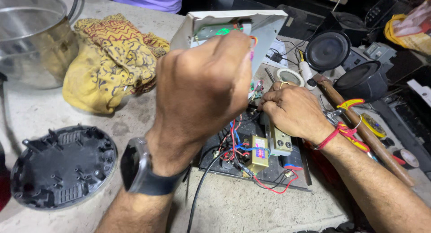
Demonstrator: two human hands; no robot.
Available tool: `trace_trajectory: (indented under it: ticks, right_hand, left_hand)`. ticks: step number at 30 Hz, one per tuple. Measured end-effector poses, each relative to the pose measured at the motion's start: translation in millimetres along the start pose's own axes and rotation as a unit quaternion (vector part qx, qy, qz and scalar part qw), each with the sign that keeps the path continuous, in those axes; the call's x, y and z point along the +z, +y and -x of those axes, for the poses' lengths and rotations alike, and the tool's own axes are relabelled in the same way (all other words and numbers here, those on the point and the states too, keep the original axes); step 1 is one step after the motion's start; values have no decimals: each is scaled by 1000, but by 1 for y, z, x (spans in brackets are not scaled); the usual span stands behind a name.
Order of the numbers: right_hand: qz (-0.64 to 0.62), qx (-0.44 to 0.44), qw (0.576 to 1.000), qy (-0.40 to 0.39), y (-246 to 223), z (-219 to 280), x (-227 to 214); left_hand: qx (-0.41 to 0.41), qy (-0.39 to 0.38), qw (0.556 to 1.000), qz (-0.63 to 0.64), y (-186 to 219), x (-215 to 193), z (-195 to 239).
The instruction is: The person repairs a digital weighing scale by stripping and connecting wires inside the casing using pliers and a soldering iron. They then close the casing and test the device by pressing buttons on the front panel.
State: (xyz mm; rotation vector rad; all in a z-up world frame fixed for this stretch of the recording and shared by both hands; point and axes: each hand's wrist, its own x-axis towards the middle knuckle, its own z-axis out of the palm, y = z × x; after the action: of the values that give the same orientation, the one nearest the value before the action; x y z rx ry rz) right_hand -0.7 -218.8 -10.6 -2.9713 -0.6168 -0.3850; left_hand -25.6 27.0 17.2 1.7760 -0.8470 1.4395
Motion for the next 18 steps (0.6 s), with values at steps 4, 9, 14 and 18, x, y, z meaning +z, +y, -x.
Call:
trace_trajectory:
  ticks: [4, 9, 14, 18]
  right_hand:
    - [-21, -32, 995, 92, 0, 8, -6]
    - [-180, -78, 975, 100, 20, 11, -6]
    - [-318, -101, 938, 96, 39, 15, 9]
    - [-349, -144, 921, 99, 45, 21, 14]
  left_hand:
    - [-35, -45, 998, 13, 8, -6, -9]
    - [-215, -176, 953, 118, 22, -2, -14]
    - [-329, -408, 846, 96, 30, 13, -14]
    - [-279, -468, 821, 171, 37, 29, -7]
